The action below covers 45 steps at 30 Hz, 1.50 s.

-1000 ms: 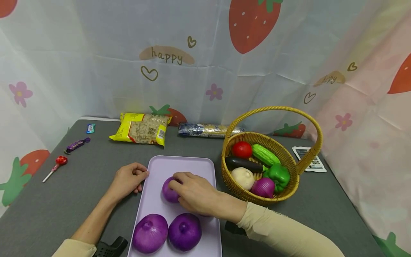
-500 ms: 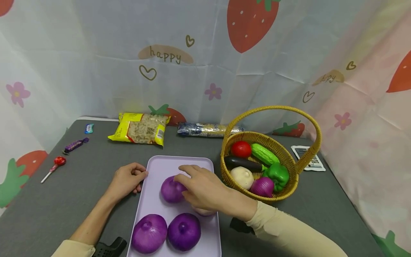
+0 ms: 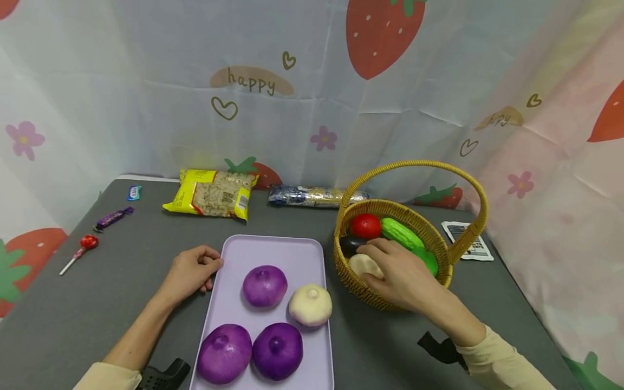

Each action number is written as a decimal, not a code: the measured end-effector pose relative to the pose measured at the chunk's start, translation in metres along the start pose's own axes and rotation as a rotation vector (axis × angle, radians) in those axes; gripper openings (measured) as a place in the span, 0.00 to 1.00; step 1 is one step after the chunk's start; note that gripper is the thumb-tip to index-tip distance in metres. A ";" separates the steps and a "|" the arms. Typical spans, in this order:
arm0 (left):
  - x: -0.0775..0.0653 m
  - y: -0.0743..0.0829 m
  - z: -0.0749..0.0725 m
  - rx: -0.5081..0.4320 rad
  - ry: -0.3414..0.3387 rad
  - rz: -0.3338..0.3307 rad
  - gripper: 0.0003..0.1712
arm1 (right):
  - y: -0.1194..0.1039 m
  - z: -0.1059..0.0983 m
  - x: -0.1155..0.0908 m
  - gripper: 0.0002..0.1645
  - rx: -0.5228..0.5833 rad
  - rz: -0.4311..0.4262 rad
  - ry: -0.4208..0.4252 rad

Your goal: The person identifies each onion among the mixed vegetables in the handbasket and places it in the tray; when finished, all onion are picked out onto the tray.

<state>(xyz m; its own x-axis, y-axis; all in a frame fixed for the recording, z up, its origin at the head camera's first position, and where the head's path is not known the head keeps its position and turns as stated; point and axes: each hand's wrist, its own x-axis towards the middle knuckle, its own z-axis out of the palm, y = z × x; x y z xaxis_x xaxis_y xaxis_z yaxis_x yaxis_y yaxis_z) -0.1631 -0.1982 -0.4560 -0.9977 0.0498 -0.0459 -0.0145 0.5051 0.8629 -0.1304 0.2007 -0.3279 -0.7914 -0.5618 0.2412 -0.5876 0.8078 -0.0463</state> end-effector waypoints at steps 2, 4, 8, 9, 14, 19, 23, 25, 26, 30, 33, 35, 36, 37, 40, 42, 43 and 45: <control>0.000 0.000 -0.001 0.001 0.003 0.003 0.14 | 0.010 -0.002 -0.010 0.25 -0.004 0.062 -0.030; 0.000 0.000 -0.001 0.000 0.005 0.005 0.14 | 0.018 -0.003 -0.018 0.26 -0.005 0.124 -0.069; 0.000 0.000 -0.002 -0.003 0.006 0.009 0.14 | 0.029 -0.005 -0.029 0.27 -0.008 0.224 -0.142; 0.000 0.000 -0.001 -0.004 0.006 0.010 0.14 | 0.031 -0.005 -0.031 0.27 -0.008 0.240 -0.154; 0.000 0.000 -0.001 0.006 0.006 0.013 0.14 | 0.037 -0.002 -0.037 0.29 -0.013 0.267 -0.194; 0.000 0.000 0.000 0.008 0.002 0.007 0.14 | 0.040 0.002 -0.040 0.30 -0.004 0.286 -0.253; 0.000 -0.001 0.001 0.005 0.003 0.006 0.14 | 0.042 0.005 -0.040 0.30 0.003 0.299 -0.286; 0.000 -0.001 0.000 0.004 0.004 0.006 0.14 | 0.043 0.006 -0.038 0.30 0.005 0.297 -0.291; 0.000 0.000 0.000 0.004 0.005 0.006 0.14 | 0.043 0.006 -0.037 0.31 0.007 0.293 -0.294; 0.000 0.001 0.000 0.009 0.004 0.006 0.14 | 0.044 0.006 -0.034 0.31 0.030 0.292 -0.314; -0.001 0.001 0.000 0.015 0.000 0.005 0.14 | 0.046 0.006 -0.032 0.31 0.057 0.300 -0.337; -0.001 0.002 0.000 0.016 0.000 0.004 0.14 | 0.046 0.006 -0.032 0.31 0.073 0.304 -0.347; -0.001 0.002 0.000 0.015 -0.001 0.004 0.14 | 0.046 0.006 -0.032 0.31 0.081 0.304 -0.350; -0.001 0.002 0.001 0.013 -0.002 0.003 0.14 | 0.046 0.006 -0.032 0.31 0.086 0.305 -0.347; 0.000 0.002 0.001 0.008 -0.004 0.003 0.14 | 0.046 0.003 -0.033 0.31 0.104 0.311 -0.324; 0.000 0.001 0.001 0.001 -0.005 0.005 0.14 | 0.046 0.001 -0.033 0.32 0.108 0.317 -0.293; 0.000 0.001 0.001 0.000 -0.002 0.006 0.14 | 0.045 -0.001 -0.033 0.32 0.109 0.322 -0.275; -0.001 0.000 0.000 -0.001 0.001 0.006 0.14 | 0.044 -0.004 -0.033 0.33 0.112 0.330 -0.237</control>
<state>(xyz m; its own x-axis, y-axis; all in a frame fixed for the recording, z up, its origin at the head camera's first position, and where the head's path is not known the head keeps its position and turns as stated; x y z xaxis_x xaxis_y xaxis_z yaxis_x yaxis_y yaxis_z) -0.1623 -0.1982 -0.4558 -0.9978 0.0526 -0.0401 -0.0081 0.5041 0.8636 -0.1298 0.2557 -0.3345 -0.9496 -0.3118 -0.0338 -0.3000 0.9345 -0.1918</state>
